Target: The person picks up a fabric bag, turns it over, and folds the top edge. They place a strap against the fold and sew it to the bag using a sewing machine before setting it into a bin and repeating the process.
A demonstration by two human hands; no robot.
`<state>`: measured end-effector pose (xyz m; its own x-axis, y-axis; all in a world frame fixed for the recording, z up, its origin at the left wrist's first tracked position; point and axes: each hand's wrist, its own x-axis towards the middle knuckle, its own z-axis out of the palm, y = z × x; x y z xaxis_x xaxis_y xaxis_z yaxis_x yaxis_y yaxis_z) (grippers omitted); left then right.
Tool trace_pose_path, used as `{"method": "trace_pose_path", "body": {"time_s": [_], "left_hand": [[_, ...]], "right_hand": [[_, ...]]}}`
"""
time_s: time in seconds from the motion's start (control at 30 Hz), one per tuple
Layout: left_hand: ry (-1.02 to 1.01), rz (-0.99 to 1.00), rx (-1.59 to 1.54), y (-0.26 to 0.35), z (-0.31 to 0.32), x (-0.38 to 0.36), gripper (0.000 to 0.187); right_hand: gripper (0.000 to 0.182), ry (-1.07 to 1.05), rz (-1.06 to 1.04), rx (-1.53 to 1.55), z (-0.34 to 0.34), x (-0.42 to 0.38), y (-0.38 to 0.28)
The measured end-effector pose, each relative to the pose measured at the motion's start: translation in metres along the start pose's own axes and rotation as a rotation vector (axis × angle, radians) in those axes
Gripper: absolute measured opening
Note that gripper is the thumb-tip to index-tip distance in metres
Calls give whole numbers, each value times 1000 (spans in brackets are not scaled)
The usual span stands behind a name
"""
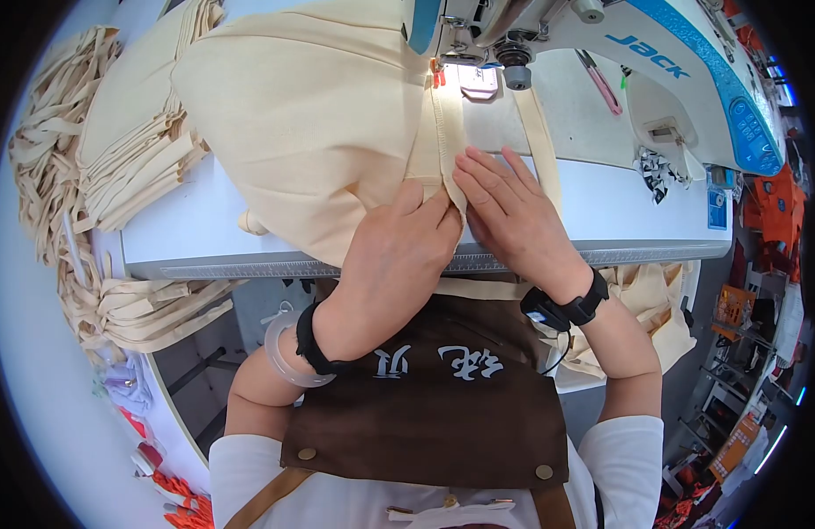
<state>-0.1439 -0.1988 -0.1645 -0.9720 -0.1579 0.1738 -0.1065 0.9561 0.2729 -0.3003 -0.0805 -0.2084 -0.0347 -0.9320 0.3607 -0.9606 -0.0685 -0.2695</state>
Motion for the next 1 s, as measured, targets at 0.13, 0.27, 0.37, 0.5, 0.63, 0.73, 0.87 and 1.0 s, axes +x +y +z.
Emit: {"method": "trace_pose_path", "body": {"time_s": [0.13,0.27,0.37,0.5,0.63,0.73,0.87,1.0], "left_hand": [[67,34,82,-1,6,-1,20],[48,-32,19,2,9,-3,22],[12,-104,-76,3,8,-4,24],[-2,-141,-159,-1,0,-3,23],[2,-53,-91,-6,8,-5,24],[50,-48,-61,-4,13,-6,22],[55,-23,-59,-8,15,-7,22],[27,-13,-65,-10,15,-8,22]], "right_hand": [[43,22,-1,-15,3,-2,0],[43,25,-10,-49,4,-1,-2],[43,22,-24,-52,1,1,-1],[41,36,-47,19,2,1,0],[39,35,-38,66,1,3,-1],[38,36,-31,95,0,3,-1],[39,31,-27,89,1,4,-1],[40,19,-25,84,2,4,-1]]}}
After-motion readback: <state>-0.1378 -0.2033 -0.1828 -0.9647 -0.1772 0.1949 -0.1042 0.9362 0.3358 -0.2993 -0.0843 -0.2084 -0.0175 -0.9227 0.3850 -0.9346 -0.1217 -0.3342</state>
